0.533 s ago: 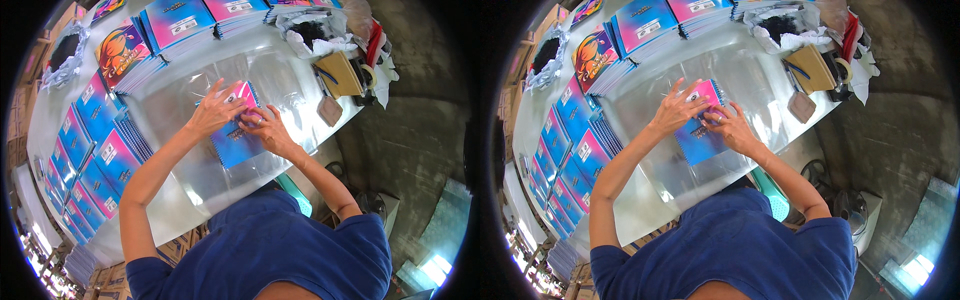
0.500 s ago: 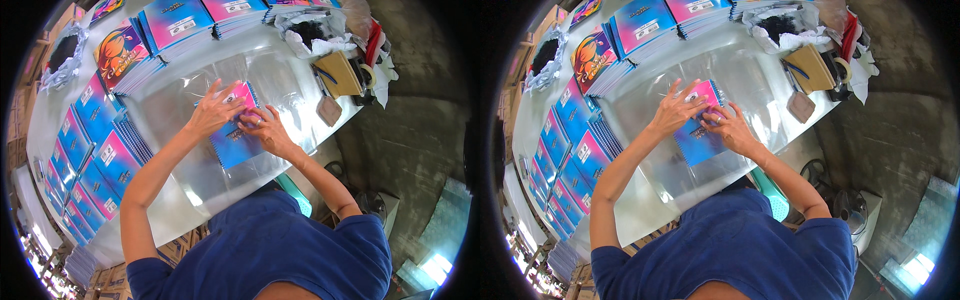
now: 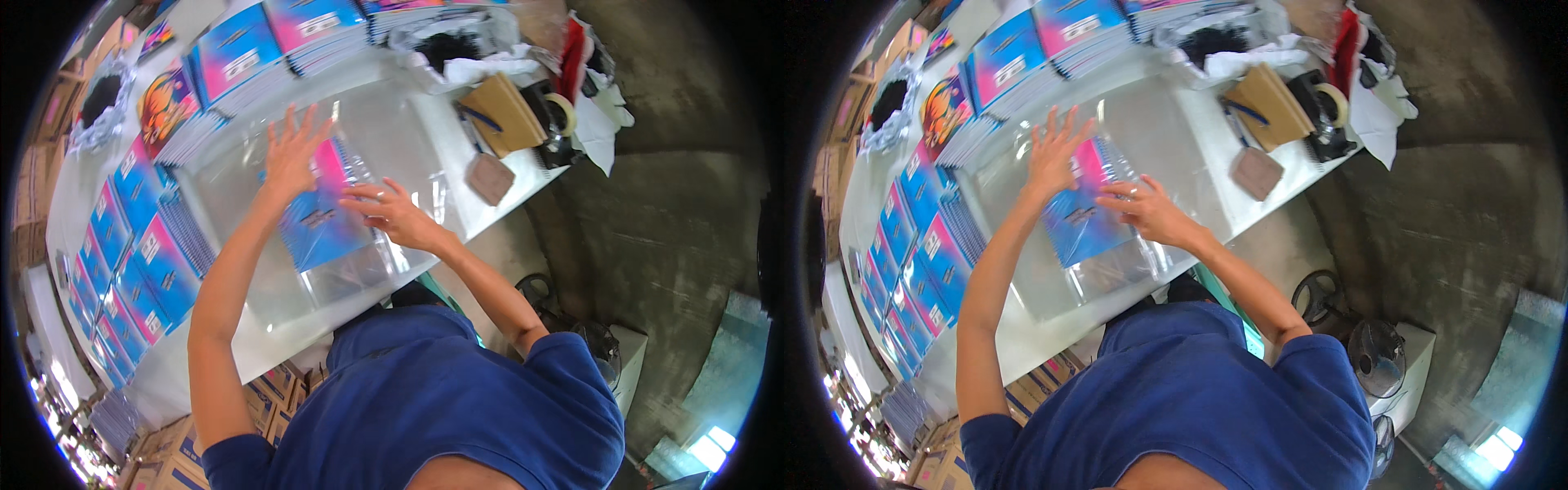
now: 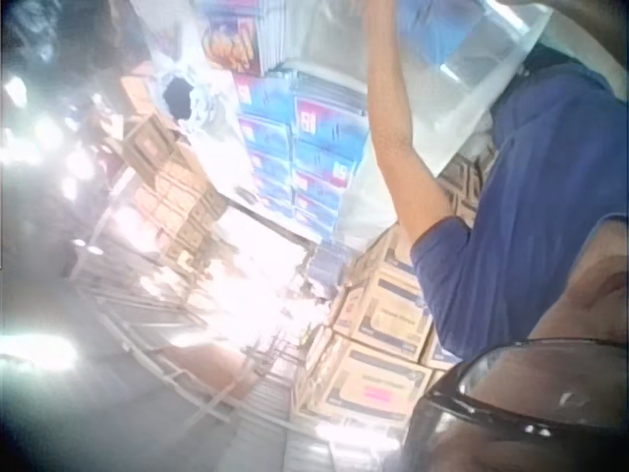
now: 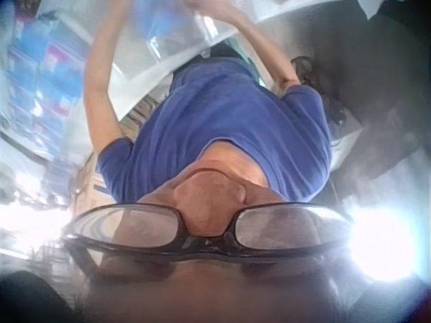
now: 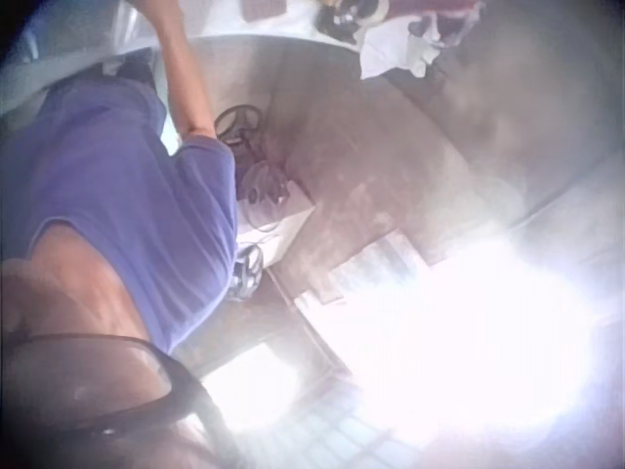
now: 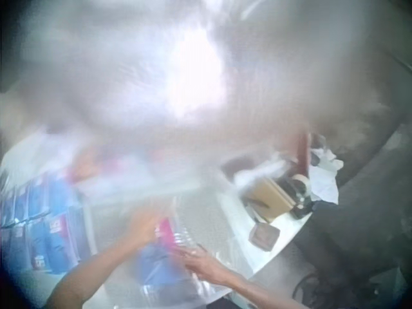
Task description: The person picks up a notebook, places it into a plastic bag, and seals the opening with tape from a dispenser. They then gather a stack of notebooks from a larger pile, place the stack into a bag, seal it with tape, and move the finished package aside.
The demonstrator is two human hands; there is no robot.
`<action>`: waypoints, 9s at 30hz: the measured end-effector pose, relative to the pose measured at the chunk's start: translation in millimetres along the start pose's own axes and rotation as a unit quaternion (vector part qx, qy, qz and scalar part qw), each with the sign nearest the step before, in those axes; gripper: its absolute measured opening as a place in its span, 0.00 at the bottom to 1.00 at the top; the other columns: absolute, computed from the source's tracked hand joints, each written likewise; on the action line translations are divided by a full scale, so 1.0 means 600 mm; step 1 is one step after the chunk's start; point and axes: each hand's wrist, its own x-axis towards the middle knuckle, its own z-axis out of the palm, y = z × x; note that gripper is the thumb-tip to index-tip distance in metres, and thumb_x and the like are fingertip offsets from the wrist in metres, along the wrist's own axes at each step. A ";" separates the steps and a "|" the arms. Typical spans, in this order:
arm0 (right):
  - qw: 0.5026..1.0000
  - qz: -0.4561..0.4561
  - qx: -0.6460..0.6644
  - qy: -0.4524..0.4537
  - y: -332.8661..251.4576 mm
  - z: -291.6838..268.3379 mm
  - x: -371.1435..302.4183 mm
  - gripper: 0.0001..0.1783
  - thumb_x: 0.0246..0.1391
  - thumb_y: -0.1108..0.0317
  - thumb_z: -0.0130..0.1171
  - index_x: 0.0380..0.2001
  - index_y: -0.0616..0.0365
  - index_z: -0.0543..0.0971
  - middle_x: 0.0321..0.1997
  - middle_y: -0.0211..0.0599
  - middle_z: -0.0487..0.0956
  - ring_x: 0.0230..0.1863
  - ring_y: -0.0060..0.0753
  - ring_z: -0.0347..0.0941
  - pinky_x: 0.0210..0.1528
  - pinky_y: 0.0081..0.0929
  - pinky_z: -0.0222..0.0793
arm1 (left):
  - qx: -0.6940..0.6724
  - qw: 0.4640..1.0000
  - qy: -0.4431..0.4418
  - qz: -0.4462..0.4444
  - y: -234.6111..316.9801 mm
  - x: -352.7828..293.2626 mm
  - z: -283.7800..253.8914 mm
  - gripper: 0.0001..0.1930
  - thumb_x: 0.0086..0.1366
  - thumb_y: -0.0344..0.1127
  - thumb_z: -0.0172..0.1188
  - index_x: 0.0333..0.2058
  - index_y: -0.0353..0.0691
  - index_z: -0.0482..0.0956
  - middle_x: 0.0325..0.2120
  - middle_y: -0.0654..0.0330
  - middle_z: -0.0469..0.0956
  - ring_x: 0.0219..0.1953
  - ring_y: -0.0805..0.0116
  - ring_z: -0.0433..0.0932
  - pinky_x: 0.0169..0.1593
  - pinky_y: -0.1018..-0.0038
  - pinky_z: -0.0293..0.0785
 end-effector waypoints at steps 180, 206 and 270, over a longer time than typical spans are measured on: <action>0.979 -0.016 0.074 0.190 -0.153 -0.029 0.064 0.09 0.37 0.68 0.71 0.27 0.50 0.83 0.58 0.40 0.70 0.59 0.43 0.62 0.63 0.46 0.47 | -0.394 0.867 0.306 0.008 -0.030 -0.276 -0.053 0.19 0.48 0.37 0.71 0.43 0.57 0.84 0.67 0.52 0.50 0.69 0.49 0.48 0.65 0.61 0.54; 0.968 -0.036 0.222 0.112 -0.107 -0.063 0.070 0.17 0.31 0.65 0.74 0.29 0.56 0.81 0.56 0.42 0.72 0.60 0.43 0.65 0.63 0.43 0.59 | -0.398 0.868 0.291 0.060 -0.067 -0.232 -0.075 0.23 0.43 0.31 0.72 0.42 0.56 0.84 0.64 0.59 0.59 0.66 0.54 0.55 0.61 0.65 0.64; 0.860 0.332 0.372 0.112 -0.264 0.021 0.039 0.16 0.60 0.62 0.56 0.30 0.67 0.79 0.25 0.34 0.78 0.29 0.23 0.72 0.35 0.22 0.69 | -0.049 0.957 0.229 0.170 -0.056 -0.268 -0.097 0.27 0.50 0.38 0.64 0.51 0.69 0.75 0.59 0.78 0.67 0.67 0.52 0.53 0.65 0.44 0.48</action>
